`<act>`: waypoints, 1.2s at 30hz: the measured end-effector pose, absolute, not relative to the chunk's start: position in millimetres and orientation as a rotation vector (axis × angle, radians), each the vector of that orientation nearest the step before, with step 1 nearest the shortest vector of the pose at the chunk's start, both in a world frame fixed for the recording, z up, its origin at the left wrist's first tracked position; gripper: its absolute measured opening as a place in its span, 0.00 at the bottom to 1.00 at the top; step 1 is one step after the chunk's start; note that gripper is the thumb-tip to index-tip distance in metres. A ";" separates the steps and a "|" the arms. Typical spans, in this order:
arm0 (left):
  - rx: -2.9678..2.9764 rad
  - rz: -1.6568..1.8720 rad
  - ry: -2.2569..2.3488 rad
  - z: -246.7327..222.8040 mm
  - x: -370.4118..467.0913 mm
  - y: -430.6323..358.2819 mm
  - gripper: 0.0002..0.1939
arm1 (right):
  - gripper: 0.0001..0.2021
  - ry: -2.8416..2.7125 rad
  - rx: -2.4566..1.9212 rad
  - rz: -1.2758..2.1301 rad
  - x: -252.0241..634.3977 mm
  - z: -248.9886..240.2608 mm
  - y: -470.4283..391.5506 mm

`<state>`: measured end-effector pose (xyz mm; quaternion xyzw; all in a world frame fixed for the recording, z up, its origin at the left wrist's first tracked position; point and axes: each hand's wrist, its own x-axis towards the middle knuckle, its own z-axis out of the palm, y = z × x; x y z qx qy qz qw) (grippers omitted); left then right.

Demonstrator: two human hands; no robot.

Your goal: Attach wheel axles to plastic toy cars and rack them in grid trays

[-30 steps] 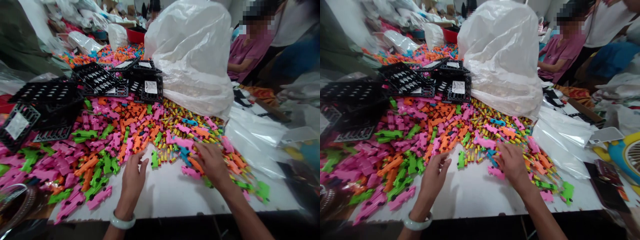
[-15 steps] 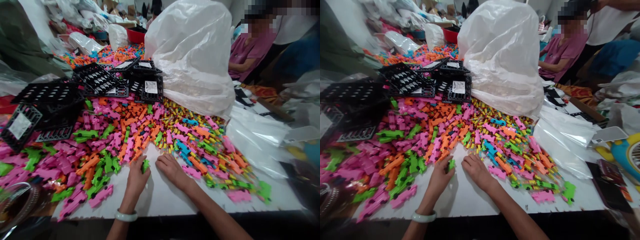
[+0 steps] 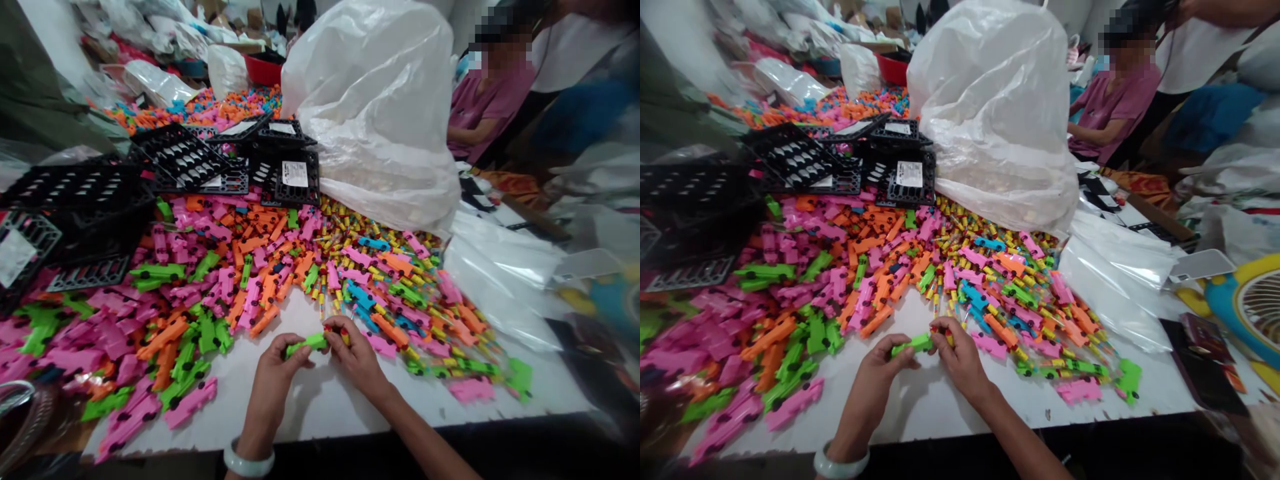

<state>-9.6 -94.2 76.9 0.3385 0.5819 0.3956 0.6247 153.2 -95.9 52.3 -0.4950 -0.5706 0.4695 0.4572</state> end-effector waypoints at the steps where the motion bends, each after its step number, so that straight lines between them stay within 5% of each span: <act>1: 0.789 0.899 1.347 77.4 -10.8 -94.6 0.18 | 0.11 -1.418 -1.216 1.163 155.4 53.2 -94.3; 8: 0.859 0.955 1.412 87.3 -15.1 -96.2 0.18 | 0.09 -1.759 -1.156 0.910 173.7 62.8 -89.9; 27: 0.968 0.928 1.427 79.1 -11.4 -94.5 0.14 | 0.08 -1.897 -1.178 1.051 179.9 62.9 -90.6; 36: 0.955 0.883 1.436 86.2 -6.4 -102.4 0.16 | 0.10 -2.233 -1.092 0.170 173.3 52.8 -102.5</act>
